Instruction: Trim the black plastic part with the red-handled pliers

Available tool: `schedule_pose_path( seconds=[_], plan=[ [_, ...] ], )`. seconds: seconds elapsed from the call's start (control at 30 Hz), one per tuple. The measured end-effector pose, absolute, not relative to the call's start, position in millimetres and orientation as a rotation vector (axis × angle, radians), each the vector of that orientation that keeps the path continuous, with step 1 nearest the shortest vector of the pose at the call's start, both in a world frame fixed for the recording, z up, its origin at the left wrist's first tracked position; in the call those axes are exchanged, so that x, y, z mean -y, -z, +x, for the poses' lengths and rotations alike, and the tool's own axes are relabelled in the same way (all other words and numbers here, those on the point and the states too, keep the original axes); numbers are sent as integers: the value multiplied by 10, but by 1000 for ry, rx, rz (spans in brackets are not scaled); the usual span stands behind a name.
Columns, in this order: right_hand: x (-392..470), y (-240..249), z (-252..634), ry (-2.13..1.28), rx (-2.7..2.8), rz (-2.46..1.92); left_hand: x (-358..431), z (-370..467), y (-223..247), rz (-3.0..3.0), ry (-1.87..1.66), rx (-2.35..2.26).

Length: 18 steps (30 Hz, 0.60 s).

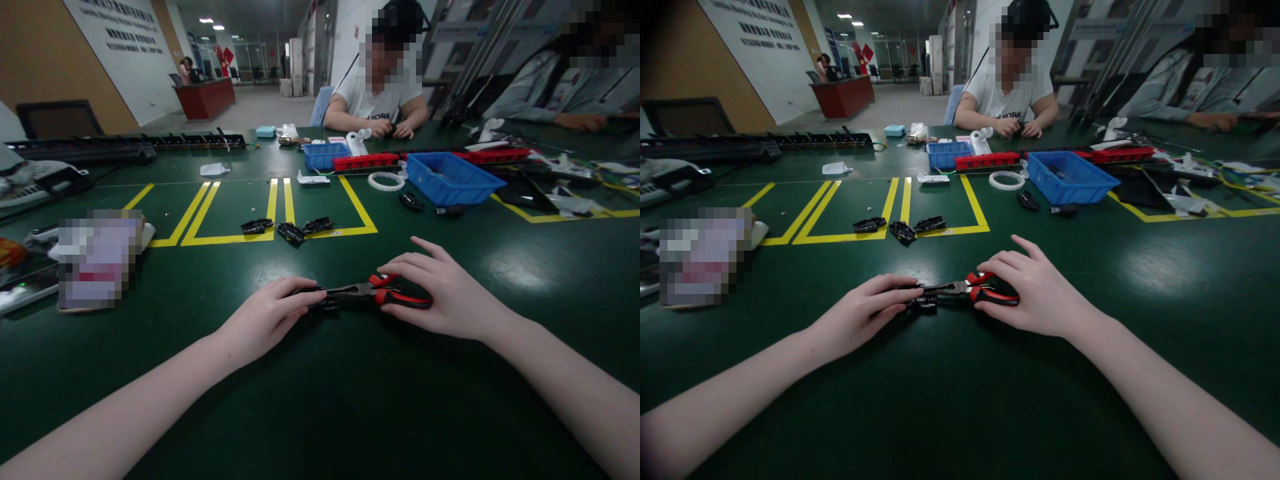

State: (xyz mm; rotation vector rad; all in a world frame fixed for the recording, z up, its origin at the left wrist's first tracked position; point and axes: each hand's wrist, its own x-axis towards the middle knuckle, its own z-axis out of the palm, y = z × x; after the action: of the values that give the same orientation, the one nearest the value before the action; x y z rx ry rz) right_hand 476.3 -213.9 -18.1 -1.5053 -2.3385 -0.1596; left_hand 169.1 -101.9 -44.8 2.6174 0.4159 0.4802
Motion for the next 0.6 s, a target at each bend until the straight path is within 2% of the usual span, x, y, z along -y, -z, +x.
schedule_pose_path(
  seconds=[0.6],
  plan=[
    [2176, 179, 4660, 161, 2303, -1442, 1032, 1681, 461, 2517, -482, -520]
  ],
)
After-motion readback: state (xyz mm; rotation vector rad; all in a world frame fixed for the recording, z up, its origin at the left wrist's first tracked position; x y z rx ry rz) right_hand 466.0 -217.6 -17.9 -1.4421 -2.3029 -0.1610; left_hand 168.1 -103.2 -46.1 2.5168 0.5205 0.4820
